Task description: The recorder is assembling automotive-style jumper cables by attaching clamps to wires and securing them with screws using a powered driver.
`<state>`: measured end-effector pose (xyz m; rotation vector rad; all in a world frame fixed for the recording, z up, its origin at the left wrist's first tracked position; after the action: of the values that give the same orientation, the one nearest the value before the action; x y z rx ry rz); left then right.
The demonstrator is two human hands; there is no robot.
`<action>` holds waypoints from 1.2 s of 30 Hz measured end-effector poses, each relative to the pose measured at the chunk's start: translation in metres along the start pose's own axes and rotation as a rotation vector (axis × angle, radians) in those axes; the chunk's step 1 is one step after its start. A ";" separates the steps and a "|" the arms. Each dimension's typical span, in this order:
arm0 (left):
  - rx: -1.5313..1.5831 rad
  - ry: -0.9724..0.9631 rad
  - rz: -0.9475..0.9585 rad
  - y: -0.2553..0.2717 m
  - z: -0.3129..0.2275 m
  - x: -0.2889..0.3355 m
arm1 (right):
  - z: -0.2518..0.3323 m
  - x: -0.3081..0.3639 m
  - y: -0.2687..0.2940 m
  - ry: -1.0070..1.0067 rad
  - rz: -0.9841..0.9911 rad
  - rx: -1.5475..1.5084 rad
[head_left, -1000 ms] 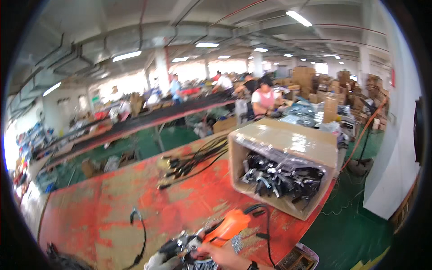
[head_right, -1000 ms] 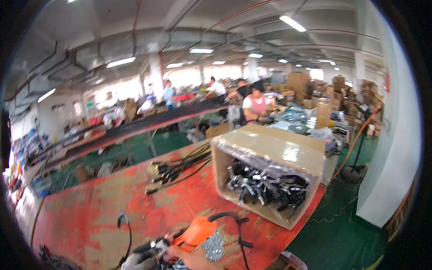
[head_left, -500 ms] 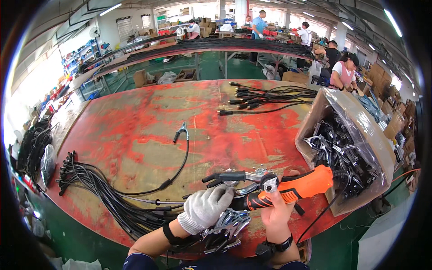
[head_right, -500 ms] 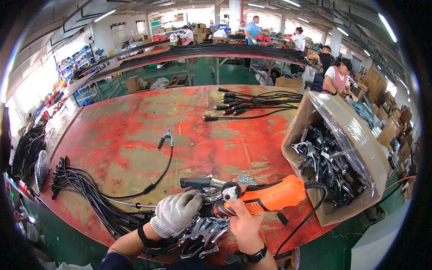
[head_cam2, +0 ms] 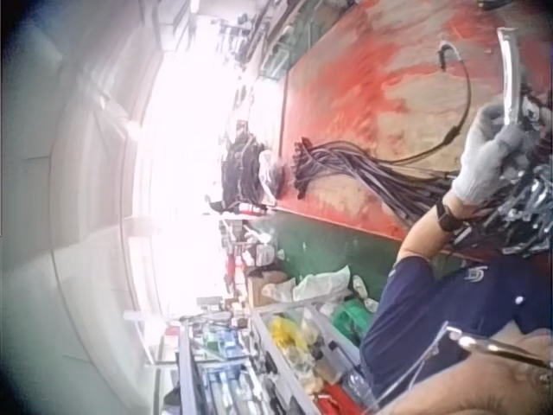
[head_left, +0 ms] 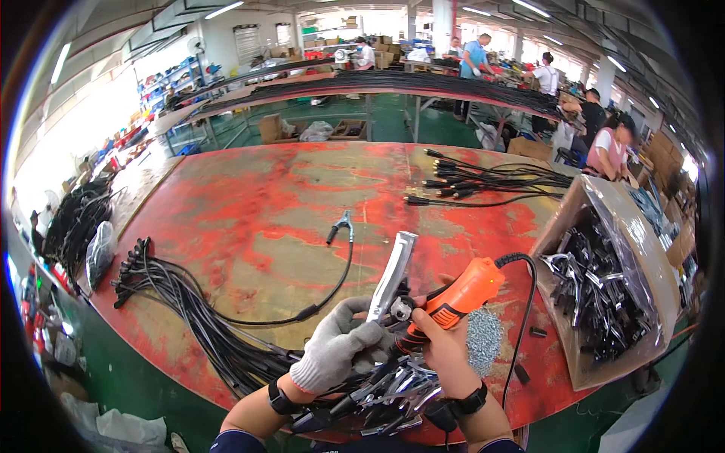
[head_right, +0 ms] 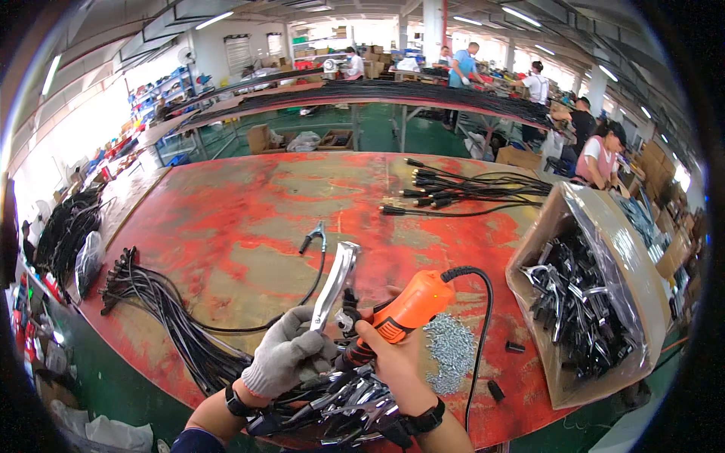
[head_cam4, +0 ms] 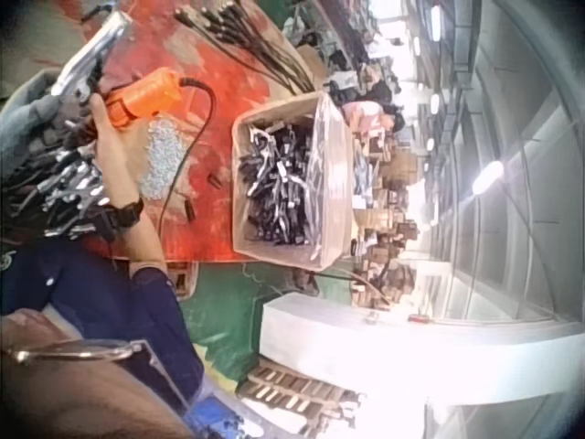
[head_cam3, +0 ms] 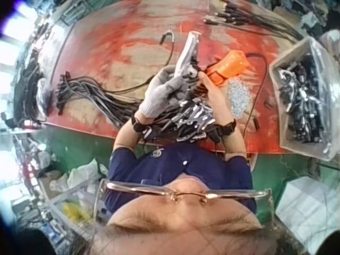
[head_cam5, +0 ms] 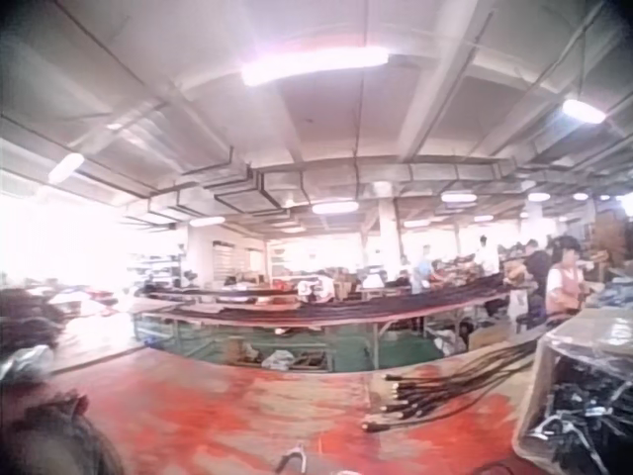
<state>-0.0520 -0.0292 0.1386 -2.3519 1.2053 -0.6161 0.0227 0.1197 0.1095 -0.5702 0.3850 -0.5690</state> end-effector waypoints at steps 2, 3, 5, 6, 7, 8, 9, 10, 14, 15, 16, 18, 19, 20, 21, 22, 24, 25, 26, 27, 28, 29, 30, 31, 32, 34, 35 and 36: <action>-0.066 -0.015 0.042 -0.003 -0.005 0.002 | -0.006 -0.007 -0.008 0.017 0.040 0.012; -0.062 -0.020 0.033 0.001 -0.005 0.001 | -0.008 -0.010 -0.013 0.045 0.068 0.026; -0.023 -0.063 0.067 0.006 -0.006 -0.003 | -0.010 -0.012 -0.018 0.050 0.078 0.023; -0.027 -0.062 0.069 0.008 -0.006 -0.004 | -0.011 -0.012 -0.019 0.047 0.062 0.031; -0.023 -0.062 0.067 0.010 -0.006 -0.005 | -0.012 -0.013 -0.020 0.045 0.046 0.038; -0.035 -0.067 0.073 0.011 -0.005 -0.006 | -0.012 -0.013 -0.022 0.042 0.047 0.041; -0.048 -0.071 0.084 0.010 -0.005 -0.007 | -0.010 -0.012 -0.025 0.043 0.056 0.075; -0.045 -0.070 0.087 0.011 -0.004 -0.008 | -0.009 -0.012 -0.028 0.044 0.065 0.108; -0.021 -0.009 0.179 0.002 -0.008 -0.007 | -0.008 -0.012 -0.030 0.050 0.033 0.054; -0.031 0.040 0.182 -0.001 -0.008 -0.006 | -0.010 -0.011 -0.028 0.008 0.025 -0.001; -0.031 0.039 0.183 -0.001 -0.006 -0.006 | -0.011 -0.011 -0.026 -0.035 0.017 -0.056; 0.044 0.061 0.223 -0.003 0.000 -0.005 | -0.013 -0.011 -0.023 -0.041 0.038 -0.020; 0.042 0.058 0.223 -0.004 0.000 -0.004 | -0.013 -0.011 -0.022 -0.049 0.059 0.017; 0.062 0.069 0.200 -0.005 0.001 -0.003 | -0.011 -0.010 -0.022 -0.046 0.062 0.017; 0.084 0.081 0.176 -0.004 0.002 -0.001 | -0.010 -0.008 -0.024 -0.049 0.080 0.036; 0.108 0.102 0.303 0.003 0.007 -0.004 | -0.008 -0.006 -0.025 -0.053 0.098 0.056; 0.117 0.068 0.262 0.008 0.014 -0.007 | 0.012 -0.002 -0.028 0.012 0.062 0.148; 0.125 0.036 0.220 0.009 0.015 -0.008 | 0.023 -0.001 -0.026 0.076 0.025 0.237; 0.135 0.028 0.224 0.006 0.013 -0.009 | 0.021 0.004 -0.002 0.175 -0.030 0.338; 0.132 0.012 0.198 0.001 0.009 -0.012 | 0.031 0.003 0.001 0.177 -0.029 0.352; 0.130 -0.007 0.166 -0.001 0.006 -0.014 | 0.052 0.008 -0.004 0.358 -0.008 0.273; 0.144 -0.012 0.169 -0.002 0.007 -0.019 | 0.072 0.013 -0.008 0.537 0.015 0.190; 0.092 -0.024 0.161 0.002 0.009 -0.025 | 0.086 0.015 -0.013 0.692 0.088 0.164; 0.040 -0.035 0.152 0.006 0.012 -0.030 | 0.098 0.019 -0.017 0.843 0.162 0.135; 0.039 -0.077 0.131 0.008 0.015 -0.033 | 0.106 0.021 -0.017 0.902 0.205 0.067; 0.035 -0.074 0.112 0.009 0.018 -0.038 | 0.117 0.030 -0.027 0.978 0.237 0.146; 0.020 -0.076 0.093 0.010 0.018 -0.039 | 0.115 0.031 -0.031 0.965 0.235 0.150; 0.015 -0.084 0.082 0.008 0.018 -0.039 | 0.117 0.034 -0.032 0.985 0.231 0.074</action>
<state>-0.0676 0.0023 0.1119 -2.2796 1.2485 -0.4927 0.0932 0.1234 0.2137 -0.1286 1.3348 -0.6085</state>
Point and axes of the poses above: each hand's wrist, its own x-axis away from the middle knuckle, its own y-axis out of the back of the hand, z = x × y, the point moved 5 cm from there along -x, towards the middle knuckle, and after that the axes turned 4 degrees about z, right-handed, at the moved point
